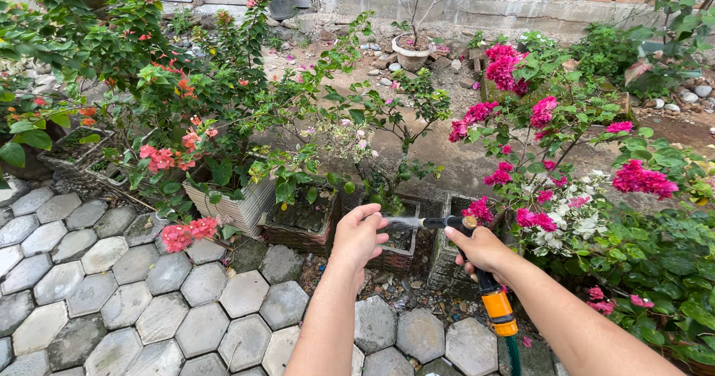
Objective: The person waters potted flowering plants using a garden hose nozzle held by hand.
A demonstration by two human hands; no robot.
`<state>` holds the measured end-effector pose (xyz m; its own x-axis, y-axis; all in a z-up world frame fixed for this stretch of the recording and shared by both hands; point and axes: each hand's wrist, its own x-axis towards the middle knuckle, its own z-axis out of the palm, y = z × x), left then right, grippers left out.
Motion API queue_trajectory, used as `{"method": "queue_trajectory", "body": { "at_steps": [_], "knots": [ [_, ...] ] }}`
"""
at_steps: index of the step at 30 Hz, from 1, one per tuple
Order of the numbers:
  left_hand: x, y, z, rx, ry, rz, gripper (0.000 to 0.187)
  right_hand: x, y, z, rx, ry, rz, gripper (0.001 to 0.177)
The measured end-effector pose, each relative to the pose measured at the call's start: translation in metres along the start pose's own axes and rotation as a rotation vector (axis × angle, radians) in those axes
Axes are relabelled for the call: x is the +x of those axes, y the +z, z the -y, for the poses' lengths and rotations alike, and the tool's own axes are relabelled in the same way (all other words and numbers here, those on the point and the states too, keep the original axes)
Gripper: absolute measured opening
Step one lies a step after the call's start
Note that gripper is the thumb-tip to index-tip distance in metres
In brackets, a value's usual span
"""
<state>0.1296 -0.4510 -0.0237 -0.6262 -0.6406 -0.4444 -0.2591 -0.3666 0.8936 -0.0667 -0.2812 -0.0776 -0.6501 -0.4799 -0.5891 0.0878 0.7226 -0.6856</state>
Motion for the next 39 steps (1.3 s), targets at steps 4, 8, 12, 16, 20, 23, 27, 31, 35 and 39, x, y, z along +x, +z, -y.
{"method": "queue_trajectory", "body": {
  "at_steps": [4, 8, 12, 16, 20, 23, 27, 31, 35, 39],
  "knots": [
    [0.000, 0.001, 0.001, -0.006, 0.003, -0.003, 0.041, 0.008, -0.001, -0.006, 0.058, -0.004, -0.066, 0.045],
    [0.001, 0.002, 0.001, -0.001, -0.001, -0.001, 0.041, 0.018, -0.008, -0.013, 0.110, -0.044, -0.158, 0.045],
    [0.000, 0.006, 0.000, 0.015, -0.002, 0.005, 0.041, 0.021, -0.016, -0.019, 0.109, -0.038, -0.155, 0.048],
    [0.002, 0.010, -0.001, 0.025, -0.007, 0.013, 0.041, 0.020, -0.021, -0.024, 0.087, -0.022, -0.191, 0.046],
    [0.002, 0.015, -0.001, 0.028, -0.005, 0.017, 0.040, 0.018, -0.027, -0.028, 0.078, 0.003, -0.213, 0.046],
    [0.002, 0.018, 0.000, 0.029, 0.005, 0.018, 0.040, 0.015, -0.030, -0.028, 0.054, 0.028, -0.216, 0.046],
    [0.002, 0.020, 0.002, 0.032, -0.002, 0.022, 0.040, 0.008, -0.033, -0.025, 0.068, 0.046, -0.209, 0.042],
    [0.002, 0.023, 0.003, 0.038, -0.001, 0.022, 0.040, 0.004, -0.032, -0.024, 0.107, 0.018, -0.194, 0.043],
    [0.000, 0.022, 0.002, 0.032, -0.002, 0.019, 0.040, 0.007, -0.029, -0.025, 0.108, -0.028, -0.177, 0.044],
    [-0.001, 0.021, 0.001, 0.020, -0.002, 0.011, 0.040, 0.014, -0.025, -0.027, 0.112, -0.060, -0.131, 0.046]
  ]
}}
